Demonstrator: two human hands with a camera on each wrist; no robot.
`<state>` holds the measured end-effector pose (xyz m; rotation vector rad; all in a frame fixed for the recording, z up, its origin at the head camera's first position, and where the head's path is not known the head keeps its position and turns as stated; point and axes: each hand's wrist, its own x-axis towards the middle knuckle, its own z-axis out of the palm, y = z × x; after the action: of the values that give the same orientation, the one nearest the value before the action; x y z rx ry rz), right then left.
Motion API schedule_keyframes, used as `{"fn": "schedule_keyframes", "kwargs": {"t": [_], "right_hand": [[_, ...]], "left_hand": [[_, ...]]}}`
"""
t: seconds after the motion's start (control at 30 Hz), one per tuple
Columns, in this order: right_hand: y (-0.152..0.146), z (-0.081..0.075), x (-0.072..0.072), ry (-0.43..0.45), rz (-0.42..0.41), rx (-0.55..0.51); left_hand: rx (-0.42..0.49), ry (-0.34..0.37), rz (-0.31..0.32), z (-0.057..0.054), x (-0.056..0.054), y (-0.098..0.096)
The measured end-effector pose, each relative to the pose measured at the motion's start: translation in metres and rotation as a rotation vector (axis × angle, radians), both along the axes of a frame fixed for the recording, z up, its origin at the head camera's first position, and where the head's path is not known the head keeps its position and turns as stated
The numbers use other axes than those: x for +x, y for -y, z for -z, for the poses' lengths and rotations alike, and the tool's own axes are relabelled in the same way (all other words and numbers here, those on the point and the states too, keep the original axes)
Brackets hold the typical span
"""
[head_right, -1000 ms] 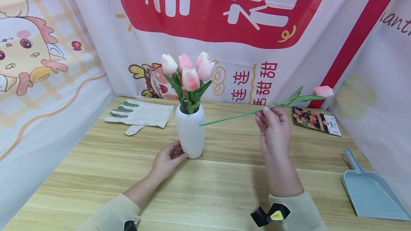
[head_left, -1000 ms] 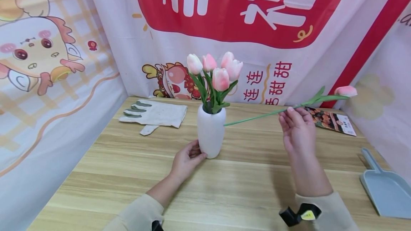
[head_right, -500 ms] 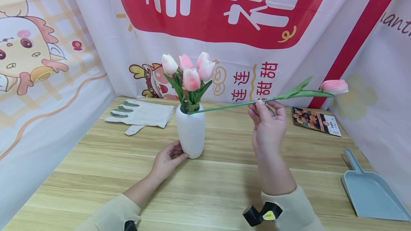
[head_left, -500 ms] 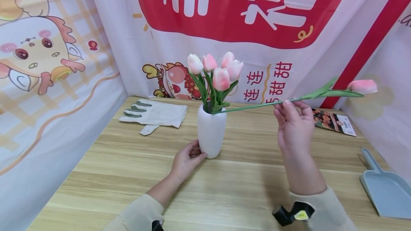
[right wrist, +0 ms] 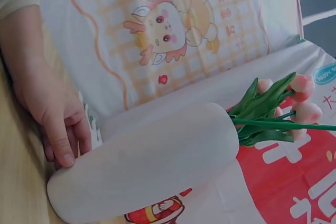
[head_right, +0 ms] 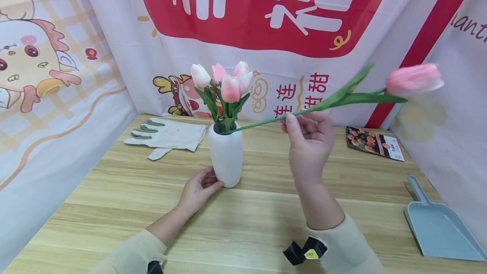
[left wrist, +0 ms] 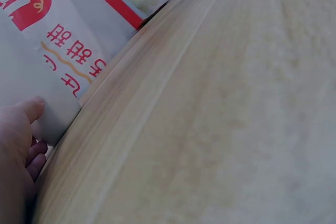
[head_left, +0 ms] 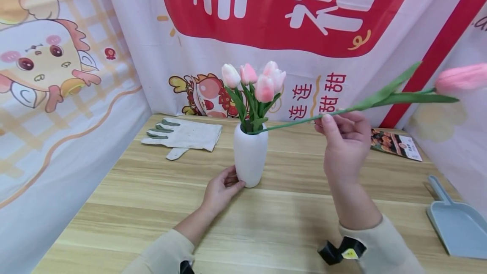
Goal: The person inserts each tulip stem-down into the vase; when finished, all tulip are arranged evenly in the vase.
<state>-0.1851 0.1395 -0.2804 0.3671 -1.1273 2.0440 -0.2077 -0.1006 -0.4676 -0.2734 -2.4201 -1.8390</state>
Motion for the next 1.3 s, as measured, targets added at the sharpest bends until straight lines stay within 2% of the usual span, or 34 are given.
{"fn": "schedule_keyframes", "kwargs": {"t": [0.13, 0.27, 0.57, 0.73, 1.03, 1.17, 1.3], "right_hand": [[0.006, -0.003, -0.003, -0.065, -0.049, 0.122], [0.016, -0.004, -0.007, -0.117, -0.057, 0.262], [0.040, 0.001, -0.017, -0.223, 0.018, 0.614], [0.051, 0.006, -0.019, -0.173, 0.006, 0.732], [0.065, 0.009, -0.021, 0.032, 0.097, 0.968], [0.070, 0.010, -0.022, 0.123, 0.115, 1.013], [0.074, 0.011, -0.023, 0.165, 0.136, 1.014]], "left_hand": [[-0.006, 0.000, 0.000, 0.001, -0.001, 0.000], [-0.005, 0.001, 0.001, 0.002, -0.002, 0.001], [0.008, -0.011, 0.002, 0.002, 0.000, 0.000], [0.011, -0.022, 0.005, 0.003, -0.001, 0.001], [-0.004, -0.019, 0.006, 0.003, -0.002, 0.001], [-0.003, -0.029, 0.005, 0.004, -0.002, 0.001], [-0.001, -0.030, 0.003, 0.004, -0.002, 0.001]]}}
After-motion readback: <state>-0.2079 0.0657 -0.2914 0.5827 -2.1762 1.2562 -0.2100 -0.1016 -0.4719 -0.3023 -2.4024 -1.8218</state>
